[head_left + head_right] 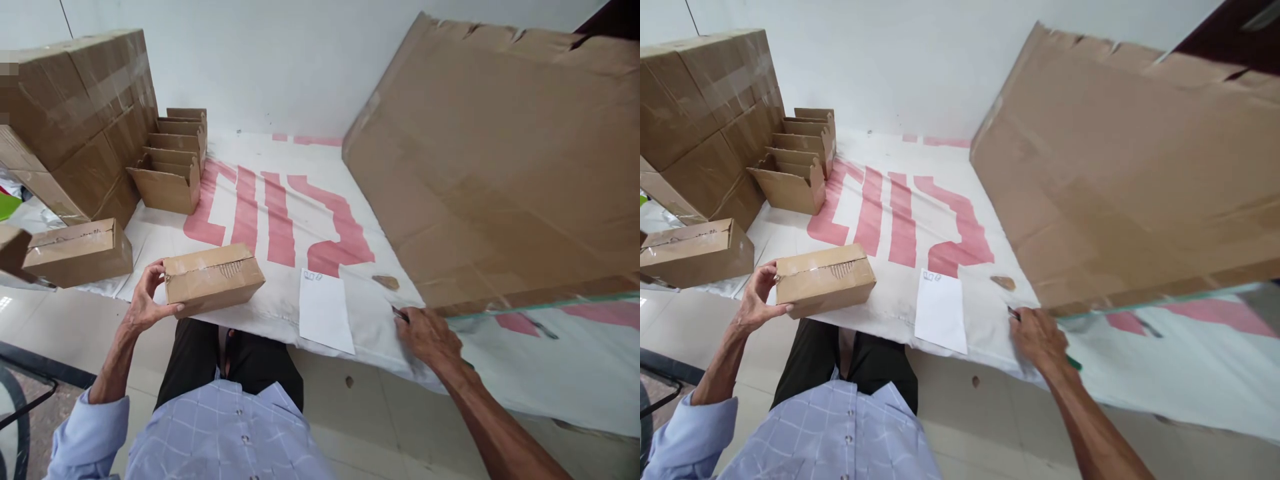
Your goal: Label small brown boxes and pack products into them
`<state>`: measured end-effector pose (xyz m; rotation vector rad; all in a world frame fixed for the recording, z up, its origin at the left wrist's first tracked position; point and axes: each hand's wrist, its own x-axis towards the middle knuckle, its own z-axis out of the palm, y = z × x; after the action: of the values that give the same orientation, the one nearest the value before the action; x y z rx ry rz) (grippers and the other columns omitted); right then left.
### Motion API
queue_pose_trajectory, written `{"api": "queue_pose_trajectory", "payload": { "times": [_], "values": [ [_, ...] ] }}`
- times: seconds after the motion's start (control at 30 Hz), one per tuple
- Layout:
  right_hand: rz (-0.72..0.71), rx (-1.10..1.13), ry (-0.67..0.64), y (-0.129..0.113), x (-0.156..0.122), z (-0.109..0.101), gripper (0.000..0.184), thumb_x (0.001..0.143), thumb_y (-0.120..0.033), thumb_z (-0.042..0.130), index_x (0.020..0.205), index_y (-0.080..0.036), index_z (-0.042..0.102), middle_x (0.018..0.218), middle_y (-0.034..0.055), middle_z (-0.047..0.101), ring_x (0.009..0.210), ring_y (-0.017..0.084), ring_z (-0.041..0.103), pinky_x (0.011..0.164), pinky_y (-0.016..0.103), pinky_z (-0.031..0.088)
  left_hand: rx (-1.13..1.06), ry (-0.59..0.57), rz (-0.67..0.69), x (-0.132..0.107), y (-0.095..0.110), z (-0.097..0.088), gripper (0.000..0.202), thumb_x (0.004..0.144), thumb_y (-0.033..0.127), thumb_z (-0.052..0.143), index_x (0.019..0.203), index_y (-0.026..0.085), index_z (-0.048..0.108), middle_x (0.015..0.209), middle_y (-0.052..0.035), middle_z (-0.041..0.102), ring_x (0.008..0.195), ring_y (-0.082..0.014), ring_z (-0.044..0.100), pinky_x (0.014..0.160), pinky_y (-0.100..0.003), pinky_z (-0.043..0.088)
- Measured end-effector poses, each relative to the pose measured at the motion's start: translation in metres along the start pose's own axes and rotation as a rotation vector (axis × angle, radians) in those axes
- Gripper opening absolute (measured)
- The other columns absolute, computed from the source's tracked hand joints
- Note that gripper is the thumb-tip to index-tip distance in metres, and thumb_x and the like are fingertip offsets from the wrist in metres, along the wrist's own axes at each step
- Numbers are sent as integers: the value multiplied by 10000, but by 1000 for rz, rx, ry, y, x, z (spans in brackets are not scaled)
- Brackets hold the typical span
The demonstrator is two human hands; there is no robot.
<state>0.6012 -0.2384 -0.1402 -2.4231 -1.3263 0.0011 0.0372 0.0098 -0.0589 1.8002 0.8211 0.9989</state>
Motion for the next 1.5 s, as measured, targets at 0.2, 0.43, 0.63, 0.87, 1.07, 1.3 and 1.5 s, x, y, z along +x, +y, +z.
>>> {"api": "queue_pose_trajectory", "payload": {
  "times": [0.2,0.43,0.63,0.87,1.07,1.3,1.5],
  "values": [
    [259,163,5,-29,2,-22,467,944,-599,434,963,-260,755,777,193,650,826,416,695,703,538,501,57,-81,9,6,5,9,724,650,473,991,1193,200,598,1593,-258,492,1447,-381,578,1163,-513,507],
    [-34,559,-223,-175,13,-77,415,978,-632,476,1094,-264,628,784,30,679,637,207,629,614,342,544,86,-252,38,14,12,54,725,649,427,965,1256,217,629,1603,-247,497,1509,-425,515,1187,-568,473],
    [-634,191,-496,-287,13,-117,291,1077,-314,400,1239,-260,636,873,34,715,741,214,649,678,322,461,110,-214,79,15,8,65,798,653,515,975,1277,233,564,1625,-246,466,1569,-436,432,1198,-602,448],
    [-861,-251,-494,-320,26,-101,182,1126,-319,457,1088,-225,608,880,53,718,781,218,677,668,301,353,113,-188,88,11,1,70,787,611,370,985,1266,233,571,1586,-220,500,1552,-427,456,1216,-583,445],
    [-919,-433,-495,-344,31,-103,205,1133,-317,481,1112,-212,655,1009,92,754,832,243,714,668,319,361,94,-193,93,11,0,71,794,627,360,973,1299,240,567,1594,-210,494,1551,-420,458,1211,-588,467],
    [-921,-383,-493,-332,36,-97,184,1088,-222,516,1084,-221,700,1045,103,763,830,251,710,678,351,395,98,-190,85,11,3,71,755,612,325,974,1257,236,590,1585,-216,498,1556,-429,441,1190,-584,491],
    [-843,-240,-427,-259,52,-113,203,1077,-322,539,957,-247,684,954,64,747,783,223,671,656,325,385,77,-201,91,10,-3,69,784,634,367,987,1300,235,595,1602,-222,458,1559,-429,421,1206,-607,471]
  ]
}}
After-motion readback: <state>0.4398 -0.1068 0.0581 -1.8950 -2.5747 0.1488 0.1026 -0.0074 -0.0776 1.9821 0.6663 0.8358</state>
